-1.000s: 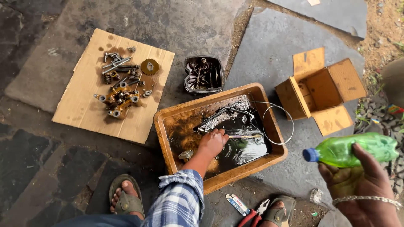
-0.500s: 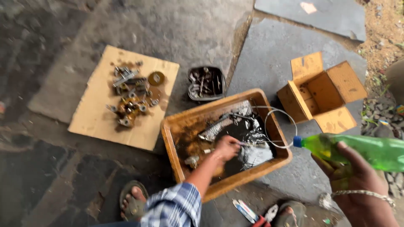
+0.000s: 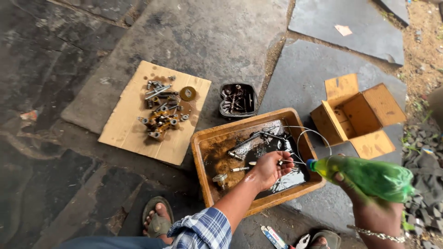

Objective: The person is cleaning various motorcycle engine components using a liquid solvent in a container.

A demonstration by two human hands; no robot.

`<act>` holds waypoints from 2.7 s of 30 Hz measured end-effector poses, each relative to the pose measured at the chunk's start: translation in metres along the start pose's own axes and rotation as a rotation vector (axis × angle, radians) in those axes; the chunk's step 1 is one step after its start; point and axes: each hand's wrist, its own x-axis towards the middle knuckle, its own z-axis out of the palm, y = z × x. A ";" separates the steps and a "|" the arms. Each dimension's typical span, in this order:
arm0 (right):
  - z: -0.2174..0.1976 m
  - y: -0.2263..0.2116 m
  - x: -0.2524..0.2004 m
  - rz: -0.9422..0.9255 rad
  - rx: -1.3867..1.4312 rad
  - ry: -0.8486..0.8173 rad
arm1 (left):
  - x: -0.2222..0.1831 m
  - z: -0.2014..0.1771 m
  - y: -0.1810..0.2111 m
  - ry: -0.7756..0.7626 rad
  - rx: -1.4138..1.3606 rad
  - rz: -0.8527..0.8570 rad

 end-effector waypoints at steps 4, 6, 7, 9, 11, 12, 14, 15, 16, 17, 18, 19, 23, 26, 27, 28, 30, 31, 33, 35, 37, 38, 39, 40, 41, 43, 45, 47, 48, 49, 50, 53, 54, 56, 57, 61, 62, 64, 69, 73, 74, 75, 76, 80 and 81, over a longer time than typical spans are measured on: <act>-0.006 -0.003 -0.002 -0.042 -0.062 0.051 | 0.008 -0.003 -0.006 -0.015 0.310 0.032; -0.010 -0.004 -0.004 -0.066 0.025 0.017 | 0.003 0.004 -0.005 0.056 0.415 0.024; -0.011 -0.002 -0.005 -0.077 -0.029 0.024 | 0.001 0.005 -0.005 0.111 0.401 0.014; -0.013 -0.010 -0.008 -0.097 -0.068 0.045 | -0.016 0.020 0.002 0.161 0.406 0.012; -0.014 -0.029 -0.010 -0.093 -0.012 0.044 | -0.043 0.049 0.015 0.293 0.419 0.017; -0.013 -0.029 -0.007 -0.107 0.000 0.061 | -0.050 0.055 0.021 0.281 0.441 0.026; -0.014 -0.026 -0.003 -0.150 0.119 0.008 | -0.061 0.067 0.025 0.332 0.475 0.011; -0.011 -0.033 -0.006 -0.162 0.129 0.033 | -0.061 0.068 0.024 0.316 0.501 0.014; -0.006 -0.039 -0.007 -0.112 0.185 0.039 | -0.061 0.068 0.025 0.341 0.481 0.032; 0.000 -0.047 -0.007 -0.056 0.235 0.035 | -0.060 0.067 0.025 0.369 0.450 0.048; 0.002 -0.052 -0.006 -0.064 0.239 0.051 | -0.054 0.065 0.029 0.357 0.465 0.048; 0.003 -0.053 -0.007 -0.027 0.270 0.057 | -0.051 0.059 0.024 0.313 0.485 0.100; 0.007 -0.042 -0.006 -0.138 0.190 0.027 | -0.041 0.031 0.019 0.198 0.419 0.115; 0.012 -0.031 -0.002 -0.050 0.178 -0.048 | -0.061 0.047 0.038 0.282 0.453 0.070; 0.014 -0.032 -0.003 -0.036 0.173 -0.063 | -0.061 0.045 0.041 0.297 0.438 0.065; 0.016 -0.033 -0.003 -0.004 0.148 -0.082 | -0.061 0.042 0.044 0.296 0.433 0.077; 0.022 -0.041 -0.006 0.053 0.110 -0.126 | -0.049 0.018 0.040 0.318 0.401 0.076; 0.025 -0.049 -0.005 0.044 0.050 -0.144 | -0.035 -0.002 0.036 0.258 0.314 0.114; 0.031 -0.060 -0.003 0.039 -0.018 -0.183 | -0.032 -0.014 0.039 0.210 0.206 0.160; 0.034 -0.061 0.000 0.054 -0.055 -0.179 | -0.051 0.000 0.056 0.068 -0.063 0.099; 0.040 -0.064 0.001 0.077 -0.124 -0.159 | -0.059 0.002 0.064 0.079 -0.056 0.123; 0.041 -0.066 0.002 0.098 -0.189 -0.127 | -0.062 0.004 0.068 0.084 -0.039 0.142; 0.042 -0.065 0.003 0.103 -0.192 -0.124 | -0.056 -0.004 0.068 0.083 -0.040 0.135; 0.042 -0.063 0.005 0.063 -0.223 -0.107 | -0.049 -0.011 0.067 0.034 -0.043 0.142; 0.042 -0.060 0.006 0.021 -0.254 -0.088 | -0.042 -0.019 0.065 -0.019 -0.045 0.148; 0.044 -0.062 0.011 0.023 -0.288 -0.120 | -0.033 -0.022 0.060 -0.035 -0.048 0.140; 0.047 -0.062 0.013 0.024 -0.323 -0.163 | -0.027 -0.023 0.056 -0.045 -0.058 0.139; 0.047 -0.055 0.012 0.071 -0.572 -0.145 | -0.022 -0.022 0.052 -0.022 -0.043 0.149; 0.046 -0.051 0.014 0.077 -0.575 -0.145 | -0.020 -0.023 0.049 -0.021 -0.046 0.144; 0.045 -0.047 0.016 0.027 -0.507 -0.136 | -0.017 -0.024 0.047 0.000 -0.061 0.138; 0.044 -0.043 0.018 -0.021 -0.439 -0.126 | -0.014 -0.024 0.044 0.021 -0.076 0.132; 0.040 -0.032 0.024 -0.011 -0.356 -0.135 | -0.009 -0.023 0.040 0.050 -0.089 0.138; 0.039 -0.032 0.024 -0.010 -0.355 -0.134 | -0.009 -0.023 0.040 0.050 -0.088 0.137; 0.039 -0.032 0.024 0.059 -0.499 -0.105 | -0.007 -0.025 0.041 0.027 -0.087 0.135; 0.038 -0.032 0.025 0.063 -0.499 -0.103 | -0.011 -0.019 0.045 0.028 -0.087 0.130; 0.037 -0.037 0.026 0.055 -0.628 -0.155 | -0.018 -0.010 0.052 0.015 -0.054 0.097; 0.038 -0.040 0.025 0.032 -0.526 -0.161 | -0.018 -0.010 0.052 0.007 -0.056 0.097; 0.027 -0.033 0.026 0.010 -0.501 -0.128 | -0.025 0.000 0.057 0.014 -0.051 0.081; 0.024 -0.043 0.020 0.035 -0.505 -0.135 | -0.001 -0.019 0.033 0.047 0.039 0.100; 0.020 -0.049 0.018 0.065 -0.466 -0.071 | -0.017 0.012 0.040 0.315 0.311 0.030; 0.019 -0.048 0.018 0.057 -0.439 -0.037 | -0.014 0.013 0.037 0.347 0.370 0.032; 0.019 -0.050 0.019 0.057 -0.437 -0.034 | -0.008 0.010 0.033 0.345 0.372 0.032; 0.019 -0.053 0.020 0.067 -0.482 -0.045 | -0.002 0.006 0.030 0.319 0.337 0.023; 0.003 -0.038 0.027 -0.177 -0.405 -0.109 | 0.006 0.027 0.038 0.209 0.139 -0.012; -0.007 -0.022 0.032 -0.169 -0.406 -0.108 | 0.014 0.026 0.035 0.212 0.139 -0.020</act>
